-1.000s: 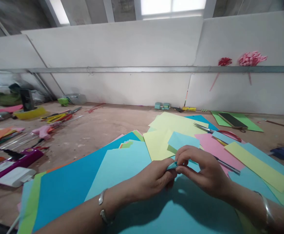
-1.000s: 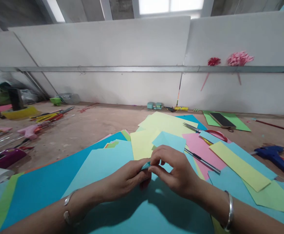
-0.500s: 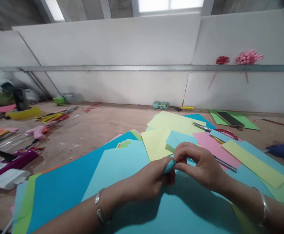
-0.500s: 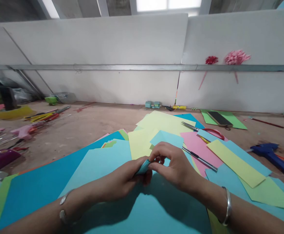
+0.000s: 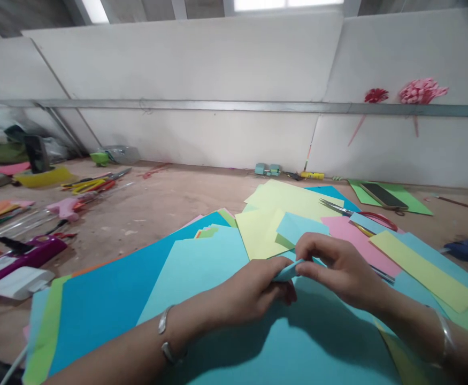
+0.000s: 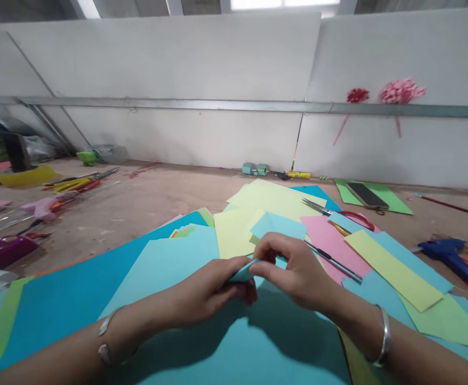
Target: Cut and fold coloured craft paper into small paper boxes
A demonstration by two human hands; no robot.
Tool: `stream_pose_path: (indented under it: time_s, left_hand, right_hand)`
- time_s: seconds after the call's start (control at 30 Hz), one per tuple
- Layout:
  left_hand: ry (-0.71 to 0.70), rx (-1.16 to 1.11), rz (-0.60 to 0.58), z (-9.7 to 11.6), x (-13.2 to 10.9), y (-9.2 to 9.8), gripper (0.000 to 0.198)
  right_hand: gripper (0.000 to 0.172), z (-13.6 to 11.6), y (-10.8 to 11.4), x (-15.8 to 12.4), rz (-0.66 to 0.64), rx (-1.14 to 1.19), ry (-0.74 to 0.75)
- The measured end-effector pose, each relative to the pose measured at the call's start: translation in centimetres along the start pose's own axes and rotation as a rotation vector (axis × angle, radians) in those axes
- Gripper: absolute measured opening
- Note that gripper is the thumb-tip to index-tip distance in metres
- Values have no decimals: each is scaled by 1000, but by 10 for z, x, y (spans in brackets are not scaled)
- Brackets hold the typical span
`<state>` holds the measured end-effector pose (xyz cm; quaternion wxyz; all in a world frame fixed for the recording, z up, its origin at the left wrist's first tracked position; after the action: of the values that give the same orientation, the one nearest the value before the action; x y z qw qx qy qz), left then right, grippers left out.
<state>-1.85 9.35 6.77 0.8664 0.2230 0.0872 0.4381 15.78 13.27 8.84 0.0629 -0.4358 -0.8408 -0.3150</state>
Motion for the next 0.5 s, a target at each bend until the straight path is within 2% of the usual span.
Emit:
stream_pose_path:
  time_s: [0.13,0.23,0.37,0.5]
  left_hand:
    - [208,-183,13,1,2,3,8]
    - [295,-270,8,0,2,2,11]
    - [264,-179,35,-3,3,3,12]
    - [183,-107,42,-2,3,4,5]
  right_hand:
    - [26,13,8,4,40,203,-184]
    - [30,20,6,5,53,342,-245]
    - [32,23,1,4,27,499,-315]
    - [31,15,2,4,82,327,-225]
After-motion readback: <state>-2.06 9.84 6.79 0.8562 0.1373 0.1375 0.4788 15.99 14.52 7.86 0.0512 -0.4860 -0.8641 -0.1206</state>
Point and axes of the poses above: each hand's wrist, its own x-axis towards the middle knuckle, its own y-axis out of the back of the hand, z = x × y, the point moved 2 cm from there along x, towards the middle knuckle, and after that the axes turned 1 degree about x, right-handed, at the moved point
